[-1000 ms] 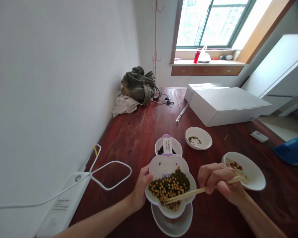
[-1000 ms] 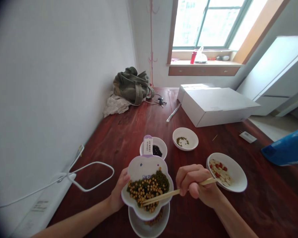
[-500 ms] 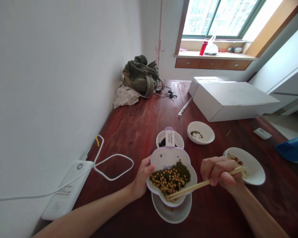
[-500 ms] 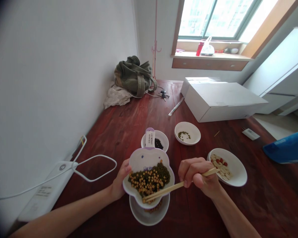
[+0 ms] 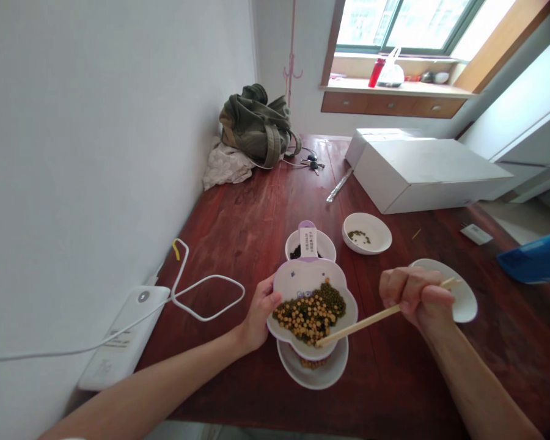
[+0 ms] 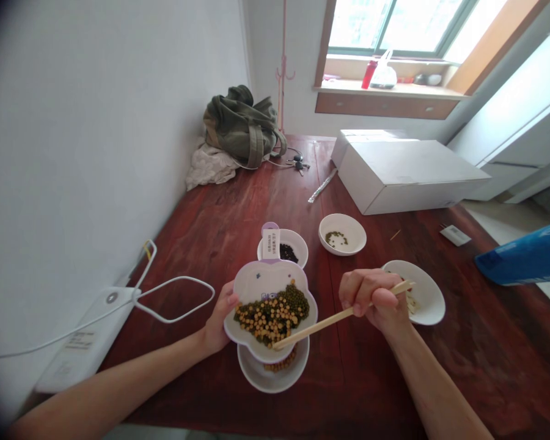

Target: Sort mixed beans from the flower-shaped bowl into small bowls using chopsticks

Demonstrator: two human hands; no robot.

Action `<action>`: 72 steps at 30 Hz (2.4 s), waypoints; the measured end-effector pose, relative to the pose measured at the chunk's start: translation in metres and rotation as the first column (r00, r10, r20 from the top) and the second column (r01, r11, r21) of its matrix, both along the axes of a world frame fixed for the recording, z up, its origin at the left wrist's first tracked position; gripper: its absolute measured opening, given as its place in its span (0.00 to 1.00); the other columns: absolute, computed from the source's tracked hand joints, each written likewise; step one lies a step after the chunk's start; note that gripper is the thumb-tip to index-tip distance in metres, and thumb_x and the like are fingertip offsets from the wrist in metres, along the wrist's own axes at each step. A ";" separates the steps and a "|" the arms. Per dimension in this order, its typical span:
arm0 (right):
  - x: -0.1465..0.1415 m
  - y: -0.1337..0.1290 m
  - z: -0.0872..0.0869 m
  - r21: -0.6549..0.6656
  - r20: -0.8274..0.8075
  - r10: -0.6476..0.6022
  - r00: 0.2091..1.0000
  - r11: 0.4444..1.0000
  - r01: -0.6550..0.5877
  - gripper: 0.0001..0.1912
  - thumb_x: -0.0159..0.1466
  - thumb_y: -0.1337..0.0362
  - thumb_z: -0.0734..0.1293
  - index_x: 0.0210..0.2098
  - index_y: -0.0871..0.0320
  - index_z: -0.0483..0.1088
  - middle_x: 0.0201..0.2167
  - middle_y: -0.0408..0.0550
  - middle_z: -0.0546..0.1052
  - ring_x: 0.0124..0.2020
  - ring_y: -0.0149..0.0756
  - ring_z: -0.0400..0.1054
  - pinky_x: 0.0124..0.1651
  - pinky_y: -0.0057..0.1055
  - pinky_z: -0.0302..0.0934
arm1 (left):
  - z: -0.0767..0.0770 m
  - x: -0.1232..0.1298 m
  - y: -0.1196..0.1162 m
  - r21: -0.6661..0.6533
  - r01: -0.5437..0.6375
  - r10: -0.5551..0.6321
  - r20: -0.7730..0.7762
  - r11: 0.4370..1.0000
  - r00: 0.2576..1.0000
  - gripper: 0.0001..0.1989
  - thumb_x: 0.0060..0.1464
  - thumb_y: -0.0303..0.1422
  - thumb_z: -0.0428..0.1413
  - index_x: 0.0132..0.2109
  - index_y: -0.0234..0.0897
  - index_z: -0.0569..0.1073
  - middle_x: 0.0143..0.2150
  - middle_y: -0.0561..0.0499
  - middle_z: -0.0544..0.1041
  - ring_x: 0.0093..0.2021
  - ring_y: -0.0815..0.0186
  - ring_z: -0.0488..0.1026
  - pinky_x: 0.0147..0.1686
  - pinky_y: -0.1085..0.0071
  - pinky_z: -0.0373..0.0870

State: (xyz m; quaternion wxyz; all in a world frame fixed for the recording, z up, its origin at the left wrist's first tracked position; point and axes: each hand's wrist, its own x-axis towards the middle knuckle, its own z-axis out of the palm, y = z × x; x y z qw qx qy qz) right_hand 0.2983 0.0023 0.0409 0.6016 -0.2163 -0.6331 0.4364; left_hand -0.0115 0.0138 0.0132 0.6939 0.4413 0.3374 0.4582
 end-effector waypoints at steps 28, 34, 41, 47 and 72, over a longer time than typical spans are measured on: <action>-0.031 0.035 0.069 0.115 0.258 0.088 0.962 0.986 -0.121 0.35 0.77 0.43 0.65 0.20 0.57 0.74 0.17 0.42 0.70 0.20 0.27 0.68 0.23 0.25 0.58 | -0.004 0.012 0.000 -0.139 -0.136 0.147 0.078 0.981 0.986 0.24 0.46 0.51 0.71 0.25 0.43 0.68 0.29 0.47 0.81 0.55 0.41 0.84 0.52 0.54 0.84; -0.032 0.034 0.074 0.150 0.255 0.117 0.960 0.976 -0.158 0.32 0.78 0.48 0.67 0.21 0.58 0.75 0.17 0.41 0.71 0.20 0.26 0.70 0.23 0.23 0.58 | 0.001 0.014 0.001 -0.140 -0.127 0.139 0.083 0.982 0.987 0.25 0.45 0.51 0.72 0.24 0.43 0.68 0.25 0.50 0.78 0.54 0.42 0.85 0.55 0.52 0.84; -0.023 0.030 0.072 0.172 0.288 -0.012 0.958 0.984 -0.039 0.35 0.77 0.44 0.67 0.18 0.58 0.71 0.18 0.42 0.69 0.25 0.27 0.75 0.24 0.21 0.60 | 0.001 0.014 0.002 -0.111 -0.145 0.156 0.091 0.983 0.984 0.30 0.44 0.53 0.74 0.23 0.43 0.64 0.21 0.53 0.73 0.50 0.45 0.86 0.58 0.52 0.82; -0.024 0.038 0.067 0.229 0.223 0.022 0.974 0.970 -0.074 0.34 0.78 0.49 0.68 0.18 0.58 0.71 0.16 0.41 0.71 0.20 0.27 0.72 0.21 0.22 0.60 | -0.001 0.015 0.003 -0.100 -0.122 0.131 0.086 0.988 0.988 0.27 0.44 0.54 0.72 0.24 0.43 0.67 0.23 0.51 0.76 0.50 0.44 0.85 0.54 0.52 0.83; -0.030 0.036 0.074 0.057 0.343 0.098 0.934 0.990 -0.125 0.36 0.73 0.40 0.68 0.18 0.60 0.72 0.16 0.47 0.75 0.19 0.30 0.72 0.21 0.27 0.62 | -0.002 0.012 0.000 0.018 -0.050 0.049 0.047 0.999 0.998 0.23 0.53 0.57 0.67 0.33 0.41 0.77 0.34 0.50 0.83 0.51 0.48 0.83 0.51 0.56 0.79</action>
